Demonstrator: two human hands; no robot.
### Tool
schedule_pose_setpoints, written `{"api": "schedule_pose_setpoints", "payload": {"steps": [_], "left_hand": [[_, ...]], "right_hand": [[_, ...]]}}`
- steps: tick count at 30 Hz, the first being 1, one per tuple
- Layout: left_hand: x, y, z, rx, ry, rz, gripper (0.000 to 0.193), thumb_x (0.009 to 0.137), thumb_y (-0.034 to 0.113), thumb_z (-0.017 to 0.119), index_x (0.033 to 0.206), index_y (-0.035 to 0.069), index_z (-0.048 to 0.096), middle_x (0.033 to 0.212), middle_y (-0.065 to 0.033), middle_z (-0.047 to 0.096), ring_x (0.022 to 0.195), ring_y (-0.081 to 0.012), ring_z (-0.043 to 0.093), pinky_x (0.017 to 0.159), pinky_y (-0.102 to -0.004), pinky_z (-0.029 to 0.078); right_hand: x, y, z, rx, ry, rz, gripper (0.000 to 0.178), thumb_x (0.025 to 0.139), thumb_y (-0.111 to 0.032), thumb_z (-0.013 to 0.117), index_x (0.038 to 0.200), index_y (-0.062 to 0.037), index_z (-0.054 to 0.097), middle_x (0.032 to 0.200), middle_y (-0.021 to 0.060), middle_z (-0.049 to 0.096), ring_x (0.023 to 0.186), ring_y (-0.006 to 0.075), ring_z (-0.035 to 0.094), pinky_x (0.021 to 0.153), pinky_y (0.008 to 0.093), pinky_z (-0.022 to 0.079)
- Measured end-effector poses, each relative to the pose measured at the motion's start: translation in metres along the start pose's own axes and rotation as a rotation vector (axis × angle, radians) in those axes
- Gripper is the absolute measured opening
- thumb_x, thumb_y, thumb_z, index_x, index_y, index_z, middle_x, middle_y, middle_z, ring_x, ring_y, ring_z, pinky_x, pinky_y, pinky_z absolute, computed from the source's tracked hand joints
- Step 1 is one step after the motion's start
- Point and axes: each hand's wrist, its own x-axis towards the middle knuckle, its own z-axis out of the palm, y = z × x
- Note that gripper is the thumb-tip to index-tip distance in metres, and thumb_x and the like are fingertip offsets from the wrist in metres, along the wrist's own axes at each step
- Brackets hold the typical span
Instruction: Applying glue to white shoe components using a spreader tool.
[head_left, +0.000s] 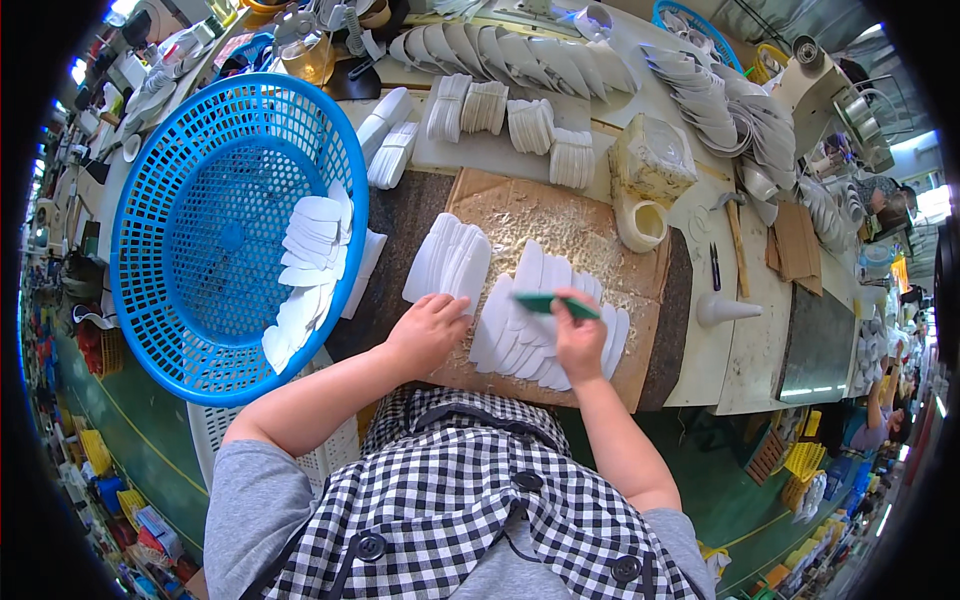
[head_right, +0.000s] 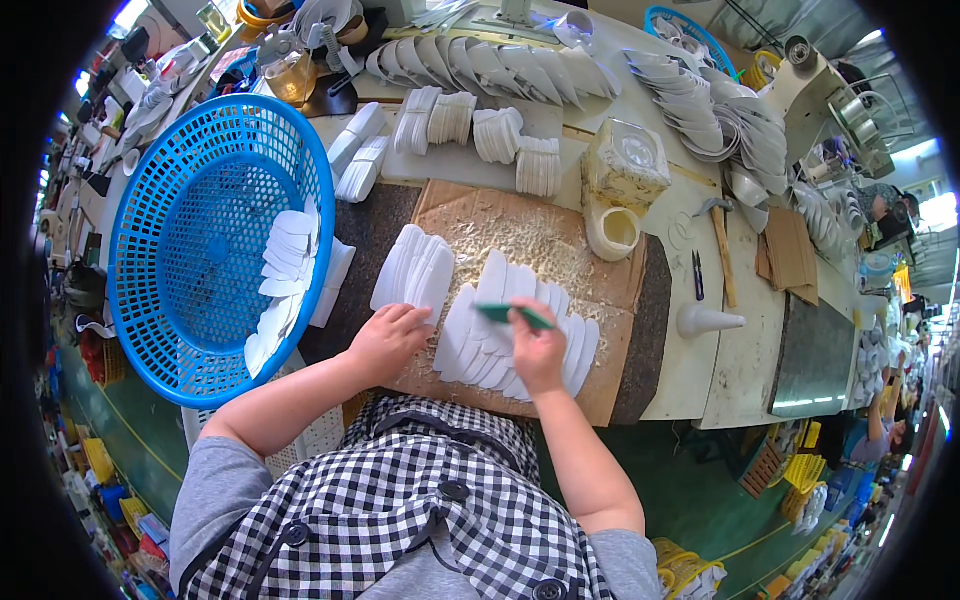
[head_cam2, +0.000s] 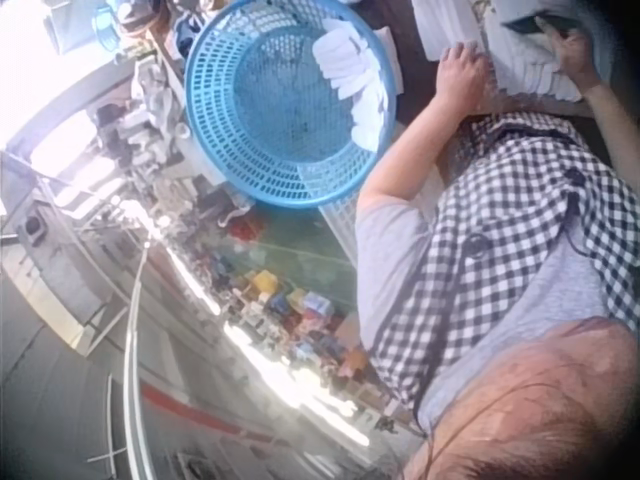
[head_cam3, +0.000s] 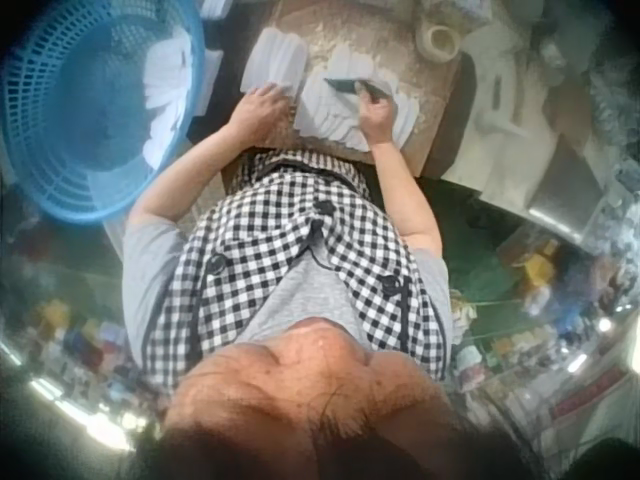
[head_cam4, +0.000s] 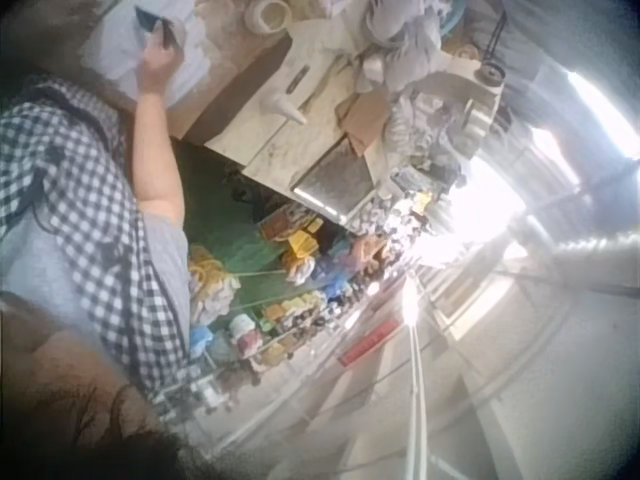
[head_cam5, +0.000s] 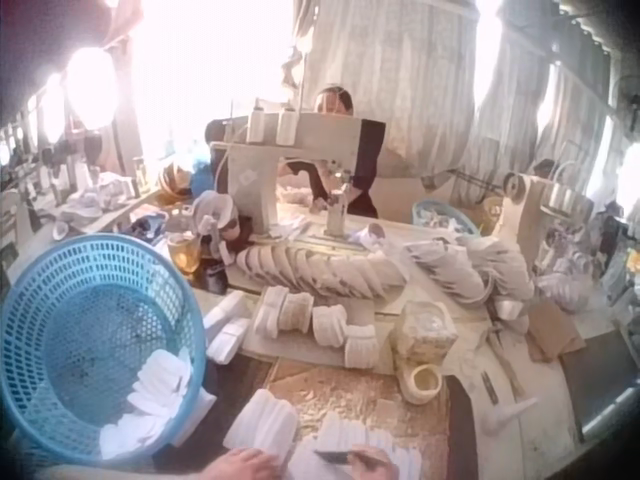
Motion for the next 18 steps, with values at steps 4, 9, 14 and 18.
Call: {"api": "schedule_pose_setpoints", "payload": {"steps": [4,9,14,18], "left_hand": [[0.003,0.009,-0.014,-0.157,0.145,-0.114,0.029,0.078,0.018,0.069,0.107,0.01,0.066,0.118,-0.0054,0.063,0.108,-0.0235,0.057,0.1,-0.0408,0.036],[-0.004,0.036,0.002,-0.234,0.162,-0.25,0.042,0.075,0.021,0.074,0.115,0.012,0.062,0.112,-0.0037,0.066,0.107,-0.0231,0.058,0.099,-0.0444,0.034],[0.0,0.043,0.002,-0.237,0.212,-0.238,0.042,0.075,0.022,0.074,0.115,0.013,0.062,0.113,-0.0034,0.065,0.106,-0.0229,0.056,0.098,-0.0431,0.033],[-0.002,0.028,-0.008,-0.278,0.337,-0.291,0.03,0.076,0.021,0.071,0.105,0.015,0.066,0.107,-0.0022,0.064,0.103,-0.0224,0.055,0.093,-0.0412,0.032]], "right_hand": [[0.034,-0.002,-0.01,-0.124,0.0,0.027,0.016,0.091,-0.009,0.065,0.107,-0.0057,0.063,0.095,0.0043,0.065,0.081,0.0109,0.059,0.07,0.0247,0.047],[0.041,-0.003,0.016,0.058,-0.027,-0.042,0.015,0.091,-0.006,0.063,0.106,-0.0069,0.063,0.093,0.0051,0.066,0.079,0.0104,0.059,0.072,0.0243,0.048],[0.024,0.0,0.055,-0.063,-0.102,-0.343,0.024,0.086,0.002,0.064,0.107,-0.0083,0.063,0.101,0.0111,0.067,0.091,0.0247,0.066,0.077,0.0318,0.052],[-0.016,0.0,0.043,-0.132,-0.211,-0.396,0.032,0.078,0.005,0.065,0.106,-0.0101,0.063,0.103,0.0119,0.067,0.093,0.0306,0.066,0.078,0.0371,0.053]]}}
